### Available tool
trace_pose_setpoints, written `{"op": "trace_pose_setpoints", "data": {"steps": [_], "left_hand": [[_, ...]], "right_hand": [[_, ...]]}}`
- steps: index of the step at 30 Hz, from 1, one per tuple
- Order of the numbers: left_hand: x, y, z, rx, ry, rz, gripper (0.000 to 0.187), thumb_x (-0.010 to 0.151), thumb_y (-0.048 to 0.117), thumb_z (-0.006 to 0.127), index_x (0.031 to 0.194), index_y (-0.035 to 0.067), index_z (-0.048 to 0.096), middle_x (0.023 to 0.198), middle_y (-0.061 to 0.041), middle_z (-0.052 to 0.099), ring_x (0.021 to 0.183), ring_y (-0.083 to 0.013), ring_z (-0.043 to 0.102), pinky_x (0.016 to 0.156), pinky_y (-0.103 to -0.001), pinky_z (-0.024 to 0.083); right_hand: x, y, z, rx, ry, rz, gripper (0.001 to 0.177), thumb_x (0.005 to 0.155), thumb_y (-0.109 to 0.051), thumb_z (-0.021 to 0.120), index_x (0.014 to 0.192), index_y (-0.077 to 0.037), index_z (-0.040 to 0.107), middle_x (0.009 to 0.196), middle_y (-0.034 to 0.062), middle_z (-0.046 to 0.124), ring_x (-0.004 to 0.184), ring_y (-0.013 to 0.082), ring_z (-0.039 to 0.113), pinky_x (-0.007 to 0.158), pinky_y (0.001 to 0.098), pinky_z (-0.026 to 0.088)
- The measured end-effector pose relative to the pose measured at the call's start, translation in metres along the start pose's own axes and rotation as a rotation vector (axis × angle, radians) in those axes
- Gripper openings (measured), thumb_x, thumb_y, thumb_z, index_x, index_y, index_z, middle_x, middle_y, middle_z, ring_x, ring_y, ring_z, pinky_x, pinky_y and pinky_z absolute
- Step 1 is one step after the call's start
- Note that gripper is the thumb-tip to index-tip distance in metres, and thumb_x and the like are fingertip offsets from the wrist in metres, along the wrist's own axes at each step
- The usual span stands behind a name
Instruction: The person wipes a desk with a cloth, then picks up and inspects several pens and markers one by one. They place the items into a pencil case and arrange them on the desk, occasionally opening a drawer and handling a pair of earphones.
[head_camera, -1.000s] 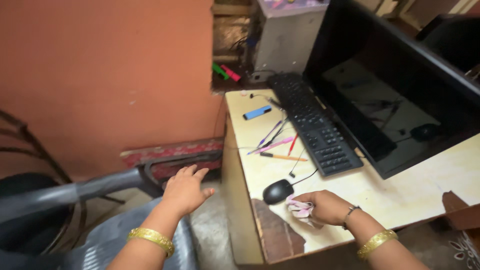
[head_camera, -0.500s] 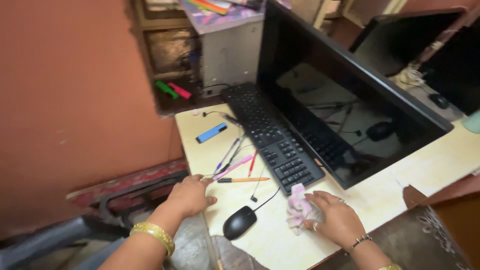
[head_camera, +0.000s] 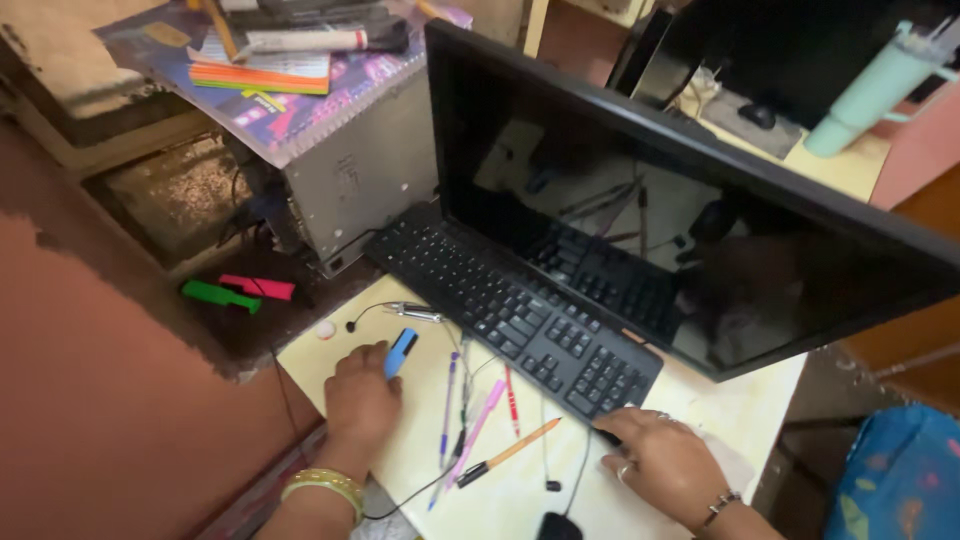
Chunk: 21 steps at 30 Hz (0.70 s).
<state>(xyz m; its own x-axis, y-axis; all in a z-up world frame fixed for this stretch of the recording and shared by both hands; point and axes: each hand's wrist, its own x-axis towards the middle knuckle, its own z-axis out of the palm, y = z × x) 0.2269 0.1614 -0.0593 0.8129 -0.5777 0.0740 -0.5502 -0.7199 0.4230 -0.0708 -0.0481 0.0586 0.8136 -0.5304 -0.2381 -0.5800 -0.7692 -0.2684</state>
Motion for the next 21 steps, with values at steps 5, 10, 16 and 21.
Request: {"op": "trace_pose_setpoints", "data": {"steps": [5, 10, 16, 21], "left_hand": [[0.000, -0.007, 0.005, 0.030, 0.052, 0.082, 0.052, 0.080, 0.020, 0.072, 0.131, 0.013, 0.061, 0.132, -0.007, 0.060, 0.122, -0.0286, 0.053, 0.099, -0.047, 0.042], [-0.012, -0.003, -0.009, 0.027, 0.024, 0.098, 0.056, 0.079, 0.019, 0.072, 0.133, 0.011, 0.060, 0.128, -0.009, 0.060, 0.121, -0.0300, 0.053, 0.099, -0.048, 0.042], [-0.061, 0.035, -0.014, -0.010, -0.013, 0.437, 0.037, 0.081, 0.005, 0.059, 0.117, 0.006, 0.068, 0.116, -0.012, 0.064, 0.113, -0.0290, 0.056, 0.096, -0.045, 0.044], [-0.105, 0.090, 0.015, 0.216, -0.184, 0.526, 0.022, 0.083, 0.009, 0.058, 0.099, 0.004, 0.071, 0.104, -0.012, 0.063, 0.106, -0.0295, 0.056, 0.090, -0.043, 0.043]], "right_hand": [[-0.007, -0.021, 0.003, 0.004, 0.017, 0.099, 0.044, 0.078, -0.024, 0.077, 0.122, -0.022, 0.072, 0.123, -0.0034, 0.072, 0.106, 0.0224, 0.069, 0.093, 0.0345, 0.053], [-0.011, -0.022, 0.002, 0.070, -0.056, 0.318, 0.042, 0.084, -0.029, 0.078, 0.126, -0.026, 0.071, 0.123, -0.0074, 0.071, 0.098, 0.0178, 0.074, 0.092, 0.0316, 0.057], [-0.023, -0.004, 0.022, 0.124, 0.467, -0.065, 0.038, 0.071, -0.018, 0.082, 0.108, -0.011, 0.076, 0.115, 0.0071, 0.073, 0.102, 0.0298, 0.067, 0.088, 0.0378, 0.053], [-0.036, 0.002, 0.047, 0.290, 0.408, 0.039, 0.033, 0.076, -0.017, 0.077, 0.109, -0.014, 0.075, 0.120, 0.0032, 0.073, 0.098, 0.0247, 0.071, 0.091, 0.0351, 0.054]]}}
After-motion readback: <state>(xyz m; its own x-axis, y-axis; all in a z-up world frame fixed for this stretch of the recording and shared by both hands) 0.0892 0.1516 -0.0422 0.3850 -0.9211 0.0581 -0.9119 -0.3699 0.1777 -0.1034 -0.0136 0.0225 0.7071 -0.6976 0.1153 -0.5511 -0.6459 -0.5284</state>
